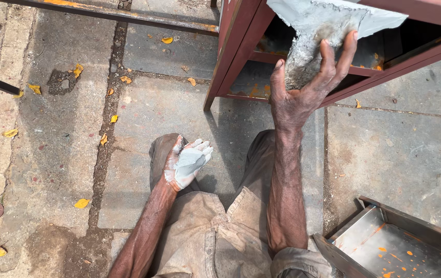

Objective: The person kneels on a tiled floor and uses a putty knife to apply a white filler paste to the edges and corners of a reddish-brown metal cabinet. They repeatedly scoop filler from their left hand onto the tool and smooth it along the cabinet's frame.

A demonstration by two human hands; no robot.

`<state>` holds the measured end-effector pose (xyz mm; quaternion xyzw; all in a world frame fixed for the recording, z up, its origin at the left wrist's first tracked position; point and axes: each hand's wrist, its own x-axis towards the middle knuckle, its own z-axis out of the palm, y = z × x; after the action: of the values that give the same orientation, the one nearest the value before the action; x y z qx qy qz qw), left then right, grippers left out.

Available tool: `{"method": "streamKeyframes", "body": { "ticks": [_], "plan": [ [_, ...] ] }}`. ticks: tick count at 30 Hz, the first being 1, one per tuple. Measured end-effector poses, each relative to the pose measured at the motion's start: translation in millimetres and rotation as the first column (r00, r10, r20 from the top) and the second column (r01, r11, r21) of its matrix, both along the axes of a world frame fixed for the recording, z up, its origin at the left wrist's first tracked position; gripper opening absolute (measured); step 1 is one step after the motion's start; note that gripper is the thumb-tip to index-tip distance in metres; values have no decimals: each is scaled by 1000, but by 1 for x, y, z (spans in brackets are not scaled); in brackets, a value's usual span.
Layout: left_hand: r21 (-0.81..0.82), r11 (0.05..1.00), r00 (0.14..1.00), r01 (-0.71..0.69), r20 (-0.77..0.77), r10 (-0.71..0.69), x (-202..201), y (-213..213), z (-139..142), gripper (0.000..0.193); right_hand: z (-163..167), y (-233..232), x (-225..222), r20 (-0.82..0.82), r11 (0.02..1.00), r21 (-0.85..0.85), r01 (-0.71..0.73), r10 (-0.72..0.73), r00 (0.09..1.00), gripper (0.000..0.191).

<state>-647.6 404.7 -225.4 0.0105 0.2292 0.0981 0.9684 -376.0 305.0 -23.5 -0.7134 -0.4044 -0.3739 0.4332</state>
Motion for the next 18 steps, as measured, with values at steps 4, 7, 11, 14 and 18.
{"method": "streamKeyframes", "body": {
  "ticks": [4,7,11,14,18],
  "plan": [
    [-15,1000,999,-24,26,24,-3,-5,2,84,1,14,17,57,997,43,-66,63,996,74],
    [-44,998,999,-34,-8,34,-3,-5,1,83,-3,20,10,37,998,25,-65,64,997,75],
    [-67,997,998,-23,49,26,-1,-2,-4,82,-8,13,-14,-33,1000,-19,6,-6,999,75],
    [-60,998,996,-24,89,29,1,-1,-6,83,-1,12,-21,-20,1000,8,-10,10,1000,75],
    [-62,998,999,-13,28,14,1,-1,-5,82,11,25,-21,19,999,-31,-32,32,999,76]
  ]
}}
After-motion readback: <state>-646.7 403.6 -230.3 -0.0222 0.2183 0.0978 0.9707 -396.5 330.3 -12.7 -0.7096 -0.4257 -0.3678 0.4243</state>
